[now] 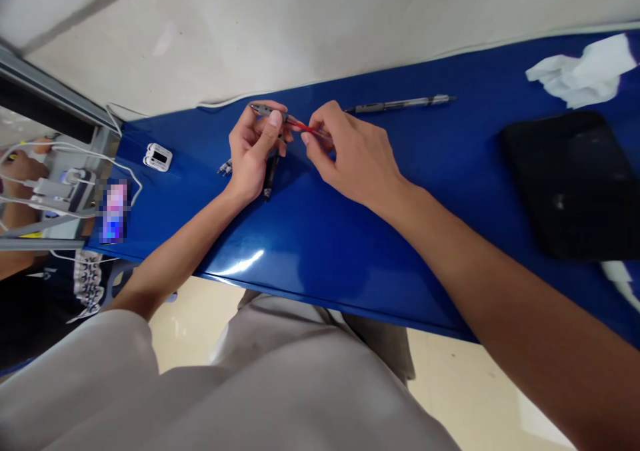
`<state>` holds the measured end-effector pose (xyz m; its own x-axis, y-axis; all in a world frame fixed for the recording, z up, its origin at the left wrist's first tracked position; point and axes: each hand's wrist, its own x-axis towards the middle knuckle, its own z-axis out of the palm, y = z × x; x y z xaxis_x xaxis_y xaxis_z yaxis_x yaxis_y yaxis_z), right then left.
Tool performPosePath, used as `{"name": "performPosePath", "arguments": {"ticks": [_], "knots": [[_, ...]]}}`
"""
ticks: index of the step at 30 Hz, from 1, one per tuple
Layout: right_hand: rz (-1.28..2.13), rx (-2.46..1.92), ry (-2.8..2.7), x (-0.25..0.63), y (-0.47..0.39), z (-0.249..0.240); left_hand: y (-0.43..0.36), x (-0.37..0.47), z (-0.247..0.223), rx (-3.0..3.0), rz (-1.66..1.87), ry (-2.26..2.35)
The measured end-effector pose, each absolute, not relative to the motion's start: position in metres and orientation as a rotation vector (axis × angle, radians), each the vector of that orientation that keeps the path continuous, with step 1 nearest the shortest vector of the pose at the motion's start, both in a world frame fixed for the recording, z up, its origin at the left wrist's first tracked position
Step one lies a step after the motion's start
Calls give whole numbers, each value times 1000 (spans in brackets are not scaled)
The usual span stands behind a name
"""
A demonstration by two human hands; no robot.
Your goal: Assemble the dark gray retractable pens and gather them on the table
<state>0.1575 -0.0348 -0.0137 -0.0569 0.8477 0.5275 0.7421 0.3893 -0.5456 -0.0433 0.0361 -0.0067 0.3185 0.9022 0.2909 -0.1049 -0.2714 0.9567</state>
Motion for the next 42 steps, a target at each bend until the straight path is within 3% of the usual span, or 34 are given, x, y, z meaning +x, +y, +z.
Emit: {"name": "performPosePath", "arguments": {"ticks": [9,27,42], "knots": [[186,-1452,-1785,155,-39,-8,43,-46,-13,1307,1256,746],[118,-1391,-1814,156,-36,-11,44,-45,-15,1486,1190,622],[261,-1385,-1764,157,-36,-16,36,-41,-12,1670,1147,516]]}}
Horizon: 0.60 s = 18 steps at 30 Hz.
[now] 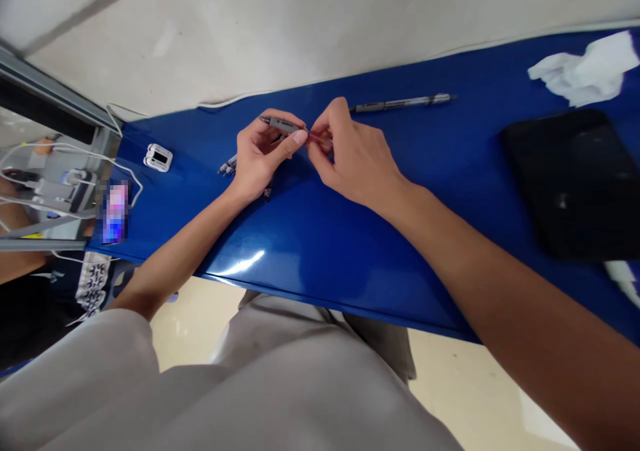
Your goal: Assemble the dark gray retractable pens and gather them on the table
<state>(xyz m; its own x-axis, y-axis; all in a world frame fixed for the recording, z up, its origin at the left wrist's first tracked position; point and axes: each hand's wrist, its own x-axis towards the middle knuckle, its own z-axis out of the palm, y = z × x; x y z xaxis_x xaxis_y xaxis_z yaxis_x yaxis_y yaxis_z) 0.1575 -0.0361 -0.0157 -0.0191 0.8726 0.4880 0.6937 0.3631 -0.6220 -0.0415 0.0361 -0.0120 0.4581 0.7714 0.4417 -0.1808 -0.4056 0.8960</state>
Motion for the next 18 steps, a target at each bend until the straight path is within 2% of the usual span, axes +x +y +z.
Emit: {"name": "performPosePath", "arguments": {"ticks": [10,18], "knots": [[309,-1350,-1793,158,-33,-19,33,-41,-10,1657,1120,509],[220,-1409,-1830,158,-35,-14,30,-40,-4,1611,1103,553]]}}
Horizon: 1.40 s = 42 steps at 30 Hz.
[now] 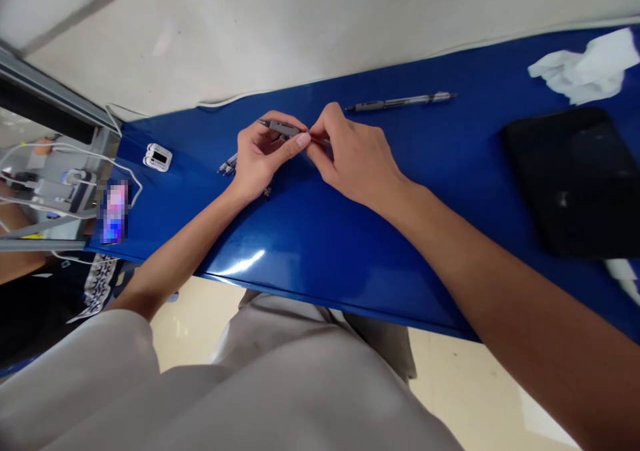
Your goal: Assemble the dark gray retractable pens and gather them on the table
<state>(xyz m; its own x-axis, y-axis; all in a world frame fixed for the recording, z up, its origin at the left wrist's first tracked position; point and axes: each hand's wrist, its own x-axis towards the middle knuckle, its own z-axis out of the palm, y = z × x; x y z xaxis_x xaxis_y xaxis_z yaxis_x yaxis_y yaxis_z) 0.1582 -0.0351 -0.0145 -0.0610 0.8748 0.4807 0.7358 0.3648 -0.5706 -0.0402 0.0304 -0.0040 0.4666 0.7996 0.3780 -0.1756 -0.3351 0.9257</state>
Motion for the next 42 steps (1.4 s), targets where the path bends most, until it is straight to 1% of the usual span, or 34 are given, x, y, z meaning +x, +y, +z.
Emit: {"name": "performPosePath", "arguments": {"ticks": [5,13,20,25,30,36,42], "knots": [[286,-1360,-1784,158,-35,-17,29,-40,-2,1619,1098,574],[186,-1361,-1832,157,-35,-15,32,-41,-4,1626,1129,562],[295,-1363,-1801,156,-39,-10,33,-43,-7,1606,1132,558],[223,-1357,-1858,157,-38,-9,34,-42,-9,1575,1146,579],[266,-1347,-1819,157,-36,-13,32,-42,-9,1562,1137,621],[216,-1332,-1835,157,-35,-15,33,-42,-10,1527,1149,651],[251,-1355,-1827,157,-37,-12,36,-42,-13,1528,1149,676]]}}
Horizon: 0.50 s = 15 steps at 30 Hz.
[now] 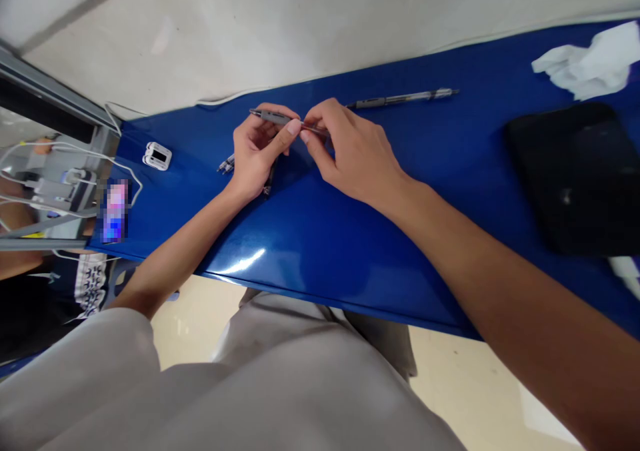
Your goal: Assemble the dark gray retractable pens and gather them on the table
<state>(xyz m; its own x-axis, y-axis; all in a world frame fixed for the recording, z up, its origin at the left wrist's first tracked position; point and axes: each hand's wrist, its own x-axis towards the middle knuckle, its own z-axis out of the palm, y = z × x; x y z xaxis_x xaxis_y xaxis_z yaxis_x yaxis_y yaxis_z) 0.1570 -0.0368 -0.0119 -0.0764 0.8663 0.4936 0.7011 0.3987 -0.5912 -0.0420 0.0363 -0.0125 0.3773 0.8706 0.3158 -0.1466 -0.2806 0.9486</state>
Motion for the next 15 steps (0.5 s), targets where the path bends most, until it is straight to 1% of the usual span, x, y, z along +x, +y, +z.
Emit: {"name": "performPosePath", "arguments": {"ticks": [15], "knots": [[256,-1361,-1820,157,-37,-12,36,-43,-12,1547,1138,650]]}}
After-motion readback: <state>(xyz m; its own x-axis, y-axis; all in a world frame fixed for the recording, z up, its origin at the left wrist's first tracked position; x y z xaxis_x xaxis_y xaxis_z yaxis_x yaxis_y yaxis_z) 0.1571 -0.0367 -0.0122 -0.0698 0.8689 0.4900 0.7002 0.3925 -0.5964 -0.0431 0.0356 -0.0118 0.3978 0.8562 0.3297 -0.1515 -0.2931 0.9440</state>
